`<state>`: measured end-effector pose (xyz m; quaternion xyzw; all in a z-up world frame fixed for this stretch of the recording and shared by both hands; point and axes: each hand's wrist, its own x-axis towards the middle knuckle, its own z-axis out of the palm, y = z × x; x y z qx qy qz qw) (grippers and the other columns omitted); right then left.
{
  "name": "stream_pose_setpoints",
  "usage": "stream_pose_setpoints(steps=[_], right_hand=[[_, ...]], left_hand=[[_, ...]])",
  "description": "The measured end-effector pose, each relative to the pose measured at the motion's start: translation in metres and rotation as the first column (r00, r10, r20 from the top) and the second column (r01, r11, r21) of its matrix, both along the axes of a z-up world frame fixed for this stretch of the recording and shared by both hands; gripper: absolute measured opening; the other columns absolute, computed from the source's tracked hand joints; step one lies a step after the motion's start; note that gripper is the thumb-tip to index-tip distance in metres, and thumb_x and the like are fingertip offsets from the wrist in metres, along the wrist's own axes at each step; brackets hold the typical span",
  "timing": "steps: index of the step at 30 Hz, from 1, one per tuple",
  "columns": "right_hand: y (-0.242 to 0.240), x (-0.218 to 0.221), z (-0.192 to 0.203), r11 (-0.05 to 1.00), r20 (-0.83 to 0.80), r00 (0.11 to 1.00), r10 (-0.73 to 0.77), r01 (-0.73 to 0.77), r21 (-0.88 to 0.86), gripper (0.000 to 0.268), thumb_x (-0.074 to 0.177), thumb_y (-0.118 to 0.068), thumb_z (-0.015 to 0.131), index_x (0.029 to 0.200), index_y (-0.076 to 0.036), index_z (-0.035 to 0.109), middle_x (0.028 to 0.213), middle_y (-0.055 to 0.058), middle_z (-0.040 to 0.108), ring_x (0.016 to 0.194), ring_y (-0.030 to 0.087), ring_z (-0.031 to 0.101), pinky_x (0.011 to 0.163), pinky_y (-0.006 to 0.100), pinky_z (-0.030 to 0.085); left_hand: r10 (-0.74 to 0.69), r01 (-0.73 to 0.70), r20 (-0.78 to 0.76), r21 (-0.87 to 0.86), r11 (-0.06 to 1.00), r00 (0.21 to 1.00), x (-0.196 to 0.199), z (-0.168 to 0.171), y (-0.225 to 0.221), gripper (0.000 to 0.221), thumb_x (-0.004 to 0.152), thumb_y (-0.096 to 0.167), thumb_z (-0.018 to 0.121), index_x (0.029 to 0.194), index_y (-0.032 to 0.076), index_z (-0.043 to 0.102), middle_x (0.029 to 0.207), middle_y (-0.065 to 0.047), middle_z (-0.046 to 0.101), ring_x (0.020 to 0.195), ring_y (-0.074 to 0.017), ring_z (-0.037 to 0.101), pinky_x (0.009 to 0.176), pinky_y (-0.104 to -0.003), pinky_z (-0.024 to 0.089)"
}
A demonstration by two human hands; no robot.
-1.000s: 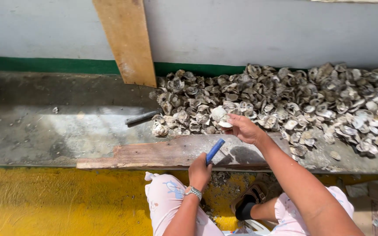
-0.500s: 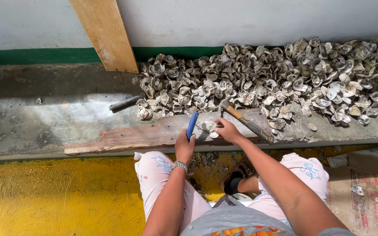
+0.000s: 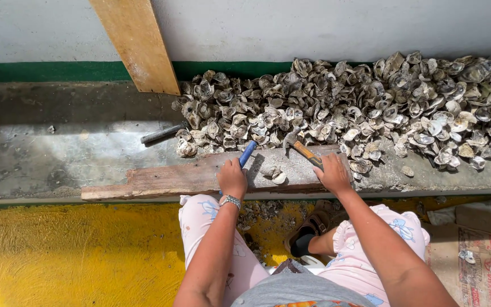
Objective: Breaking and processing empty oyster shells using a hammer and a chisel on a wooden plank workbench.
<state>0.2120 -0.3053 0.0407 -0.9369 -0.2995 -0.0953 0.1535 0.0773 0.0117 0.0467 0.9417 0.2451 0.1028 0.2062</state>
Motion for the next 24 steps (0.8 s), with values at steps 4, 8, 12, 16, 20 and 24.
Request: stream_pose_setpoints(steps=[4,8,12,16,20,24], right_hand=[[0.008,0.000,-0.013,0.997,-0.231,0.970,-0.074,0.067,-0.037,0.035,0.090,-0.029,0.073,0.107,0.000,0.061,0.103,0.019,0.059,0.096,0.037,0.059,0.085,0.049,0.049],[0.020,-0.016,0.011,0.977,-0.312,0.943,-0.119,0.168,0.134,0.033,0.089,-0.026,0.073,0.105,-0.001,0.058,0.101,0.018,0.059,0.088,0.034,0.060,0.076,0.049,0.049],[0.028,-0.042,0.038,0.837,-0.578,0.816,0.001,0.316,0.447,0.035,0.090,-0.024,0.070,0.110,-0.003,0.050,0.077,0.004,0.060,0.066,0.019,0.062,0.060,0.038,0.051],[0.038,-0.073,0.038,0.764,-0.603,0.773,0.196,0.265,0.588,0.021,0.103,-0.027,0.056,0.113,-0.008,0.055,0.070,-0.002,0.057,0.059,0.012,0.057,0.053,0.030,0.051],[0.051,-0.087,0.033,0.828,-0.707,0.698,0.118,0.324,0.458,0.028,0.106,-0.036,0.049,0.105,-0.008,0.053,0.064,0.001,0.051,0.052,0.014,0.051,0.049,0.032,0.045],[0.059,-0.091,0.020,0.886,-0.618,0.780,0.094,0.217,0.409,0.037,0.105,-0.043,0.047,0.104,-0.007,0.053,0.058,0.002,0.052,0.050,0.015,0.051,0.051,0.035,0.044]], left_hand=[[0.019,-0.021,0.039,0.040,0.999,0.999,0.002,-0.005,-0.004,0.037,0.084,0.019,0.075,0.118,0.011,0.062,0.107,-0.010,0.063,0.105,-0.0341,0.060,0.085,-0.053,0.046],[-0.096,0.095,0.321,0.020,0.995,0.942,0.007,0.014,-0.013,0.043,0.080,0.016,0.072,0.120,0.005,0.061,0.107,-0.016,0.061,0.100,-0.0372,0.059,0.083,-0.050,0.046],[-0.140,0.309,0.419,-0.369,0.877,0.897,0.014,-0.012,-0.032,0.024,0.096,0.019,0.066,0.115,0.005,0.064,0.106,-0.018,0.061,0.091,-0.0375,0.062,0.081,-0.045,0.050],[-0.112,0.290,0.371,-0.468,0.835,0.922,0.031,-0.071,-0.037,0.020,0.096,0.021,0.066,0.104,0.003,0.067,0.099,-0.020,0.061,0.087,-0.0386,0.062,0.079,-0.044,0.049],[-0.068,0.233,0.320,-0.512,0.827,0.945,0.050,-0.084,-0.036,0.025,0.098,0.023,0.065,0.091,-0.001,0.067,0.087,-0.022,0.065,0.083,-0.0409,0.062,0.075,-0.046,0.048],[0.000,0.163,0.264,-0.595,0.787,0.964,0.051,-0.091,-0.031,0.027,0.096,0.025,0.066,0.089,-0.001,0.068,0.076,-0.022,0.065,0.073,-0.0404,0.063,0.069,-0.046,0.048]])
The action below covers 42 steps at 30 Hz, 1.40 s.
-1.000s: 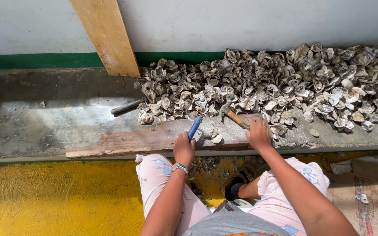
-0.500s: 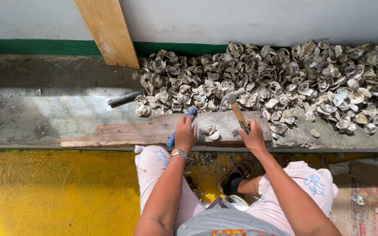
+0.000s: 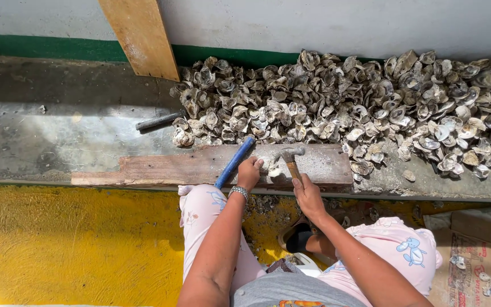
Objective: Breaking and processing empty oyster shells using a hammer and a chisel on a wooden plank workbench.
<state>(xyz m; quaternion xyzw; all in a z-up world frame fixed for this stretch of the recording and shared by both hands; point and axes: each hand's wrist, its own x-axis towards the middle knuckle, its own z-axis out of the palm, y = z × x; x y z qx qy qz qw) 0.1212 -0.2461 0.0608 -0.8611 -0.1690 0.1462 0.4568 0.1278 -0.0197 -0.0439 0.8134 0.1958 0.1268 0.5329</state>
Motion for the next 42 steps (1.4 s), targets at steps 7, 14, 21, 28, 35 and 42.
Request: stream_pose_setpoints(steps=[7,14,21,28,35,42], right_hand=[[-0.005,0.003,-0.023,0.999,-0.014,1.000,0.019,-0.020,-0.027,0.033,0.108,-0.039,0.041,0.096,-0.009,0.046,0.063,0.004,0.055,0.052,0.018,0.053,0.051,0.039,0.045],[-0.007,0.000,-0.018,0.999,0.080,0.997,-0.016,0.019,-0.036,0.034,0.108,-0.040,0.041,0.100,-0.008,0.047,0.063,0.010,0.056,0.052,0.023,0.054,0.053,0.042,0.046],[-0.010,0.002,-0.030,0.986,0.133,0.989,0.063,-0.041,-0.162,0.034,0.106,-0.039,0.044,0.109,-0.006,0.052,0.067,0.014,0.058,0.056,0.029,0.058,0.056,0.047,0.044],[-0.006,0.006,-0.024,0.913,-0.049,0.995,0.083,-0.096,-0.397,0.037,0.111,-0.040,0.041,0.102,-0.006,0.052,0.068,0.015,0.058,0.057,0.034,0.056,0.057,0.048,0.047],[-0.007,-0.005,-0.024,0.999,0.162,0.987,0.009,0.000,-0.050,0.038,0.107,-0.042,0.042,0.103,-0.005,0.050,0.067,0.015,0.058,0.056,0.034,0.058,0.056,0.047,0.049],[-0.009,0.005,-0.030,0.953,0.144,0.985,0.093,-0.046,-0.301,0.036,0.107,-0.040,0.040,0.106,-0.006,0.051,0.063,0.016,0.055,0.053,0.035,0.056,0.055,0.050,0.044]], left_hand=[[0.002,-0.004,-0.051,-0.048,0.999,0.999,-0.004,0.012,-0.001,0.027,0.095,0.025,0.068,0.088,-0.001,0.070,0.072,-0.021,0.066,0.066,-0.0350,0.063,0.067,-0.043,0.048],[0.054,-0.065,-0.074,-0.149,0.987,0.996,-0.016,0.023,-0.011,0.029,0.096,0.026,0.067,0.087,-0.001,0.070,0.068,-0.015,0.065,0.063,-0.0260,0.060,0.065,-0.041,0.048],[0.063,-0.063,-0.007,-0.097,0.993,0.998,-0.006,0.011,-0.003,0.024,0.095,0.024,0.067,0.094,0.001,0.073,0.072,-0.014,0.068,0.065,-0.0242,0.064,0.066,-0.038,0.049],[0.021,-0.024,-0.029,-0.105,0.994,0.999,-0.007,0.010,-0.001,0.026,0.097,0.025,0.066,0.096,0.000,0.072,0.074,-0.017,0.069,0.067,-0.0268,0.064,0.067,-0.039,0.050],[0.030,-0.030,-0.008,-0.168,0.985,1.000,-0.016,0.012,-0.002,0.025,0.095,0.024,0.068,0.094,-0.001,0.073,0.075,-0.014,0.069,0.068,-0.0231,0.063,0.068,-0.037,0.050],[0.048,-0.043,0.034,-0.140,0.989,0.998,-0.013,0.000,0.001,0.024,0.096,0.022,0.069,0.090,-0.001,0.071,0.073,-0.011,0.067,0.067,-0.0203,0.061,0.067,-0.036,0.048]])
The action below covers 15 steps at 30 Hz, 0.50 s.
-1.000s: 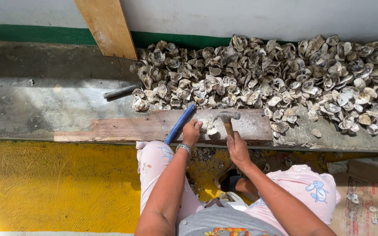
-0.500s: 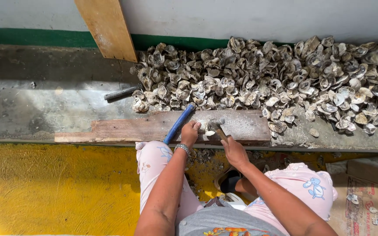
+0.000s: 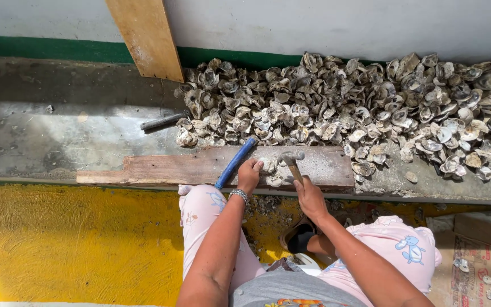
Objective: Breaking and processing empty oyster shells using a hammer and a chisel on a wooden plank workbench.
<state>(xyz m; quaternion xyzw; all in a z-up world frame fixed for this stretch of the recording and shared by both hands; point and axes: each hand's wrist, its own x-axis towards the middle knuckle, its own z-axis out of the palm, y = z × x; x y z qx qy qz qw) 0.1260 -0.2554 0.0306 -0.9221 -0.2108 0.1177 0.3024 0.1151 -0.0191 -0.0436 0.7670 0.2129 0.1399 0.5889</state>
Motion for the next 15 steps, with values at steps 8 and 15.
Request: stream_pose_setpoints(steps=[8,15], right_hand=[[-0.007,0.016,-0.001,0.994,0.008,0.998,-0.070,0.069,0.090,0.046,0.107,-0.047,0.043,0.096,-0.004,0.051,0.062,0.017,0.053,0.054,0.034,0.054,0.056,0.048,0.043],[-0.013,0.028,0.025,0.968,-0.028,0.971,-0.235,0.237,0.087,0.040,0.105,-0.043,0.048,0.107,-0.005,0.061,0.065,0.014,0.060,0.057,0.028,0.061,0.057,0.044,0.047]], left_hand=[[0.011,-0.019,0.086,0.098,0.995,0.996,-0.011,0.067,-0.003,0.015,0.094,0.019,0.072,0.095,0.004,0.075,0.083,-0.009,0.067,0.071,-0.0211,0.061,0.066,-0.035,0.049],[-0.159,0.158,-0.071,0.746,0.646,0.985,-0.033,0.083,0.002,0.023,0.083,0.003,0.072,0.098,0.021,0.078,0.108,-0.001,0.066,0.092,-0.0218,0.065,0.076,-0.037,0.053]])
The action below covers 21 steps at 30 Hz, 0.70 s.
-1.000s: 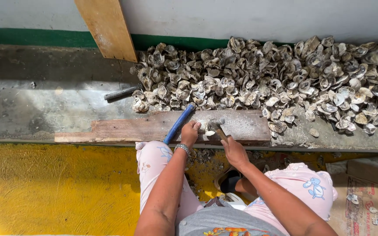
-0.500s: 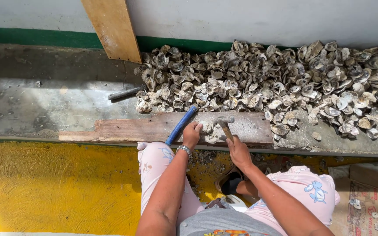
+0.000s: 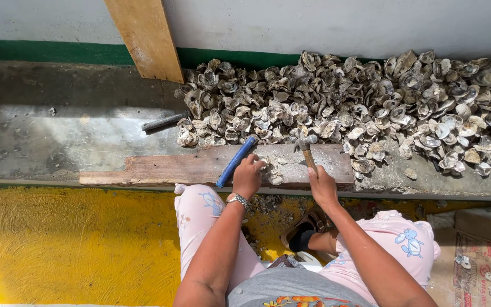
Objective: Breaking and processing empty oyster shells using a hammer and a chisel on a wooden plank workbench.
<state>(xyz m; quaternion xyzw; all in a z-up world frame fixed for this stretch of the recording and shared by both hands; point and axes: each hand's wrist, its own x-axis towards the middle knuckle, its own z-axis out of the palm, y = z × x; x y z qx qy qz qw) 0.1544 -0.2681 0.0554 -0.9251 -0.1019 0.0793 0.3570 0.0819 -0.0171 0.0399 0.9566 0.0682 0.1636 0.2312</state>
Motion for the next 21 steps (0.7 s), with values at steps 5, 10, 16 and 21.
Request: stream_pose_setpoints(steps=[5,10,16,21], right_hand=[[-0.031,0.013,0.024,0.988,-0.181,0.977,-0.112,0.090,-0.124,0.036,0.103,-0.034,0.052,0.125,-0.007,0.062,0.078,0.014,0.069,0.065,0.028,0.066,0.063,0.046,0.051],[-0.080,0.028,-0.028,0.972,0.123,0.989,0.085,-0.055,-0.230,0.055,0.087,-0.017,0.068,0.133,0.007,0.051,0.092,0.023,0.069,0.082,0.034,0.069,0.073,0.045,0.055],[-0.059,-0.007,0.010,0.995,-0.386,0.922,-0.035,-0.002,-0.096,0.053,0.092,-0.018,0.064,0.137,0.001,0.044,0.096,0.016,0.071,0.065,0.026,0.075,0.066,0.042,0.058],[-0.060,-0.011,0.013,0.998,-0.374,0.927,-0.032,0.007,-0.069,0.055,0.093,-0.017,0.063,0.142,-0.006,0.042,0.097,0.014,0.072,0.063,0.022,0.074,0.064,0.038,0.057]], left_hand=[[0.308,-0.298,-0.084,0.110,0.948,0.948,-0.013,0.018,0.029,0.033,0.079,0.011,0.076,0.111,0.012,0.068,0.108,-0.007,0.063,0.098,-0.0258,0.062,0.077,-0.039,0.051],[0.475,-0.446,-0.257,0.166,0.879,0.841,-0.022,-0.018,0.049,0.043,0.078,0.026,0.079,0.109,0.004,0.060,0.111,-0.013,0.059,0.103,-0.0315,0.059,0.083,-0.042,0.051],[0.410,-0.432,-0.154,-0.160,0.888,0.899,-0.037,0.008,0.043,0.025,0.094,0.021,0.067,0.107,0.002,0.058,0.112,-0.019,0.058,0.095,-0.0415,0.063,0.079,-0.052,0.052],[0.293,-0.396,-0.282,-0.450,0.801,0.913,-0.062,0.039,0.027,0.028,0.104,0.028,0.056,0.115,0.003,0.060,0.098,-0.025,0.069,0.092,-0.0447,0.067,0.083,-0.053,0.051]])
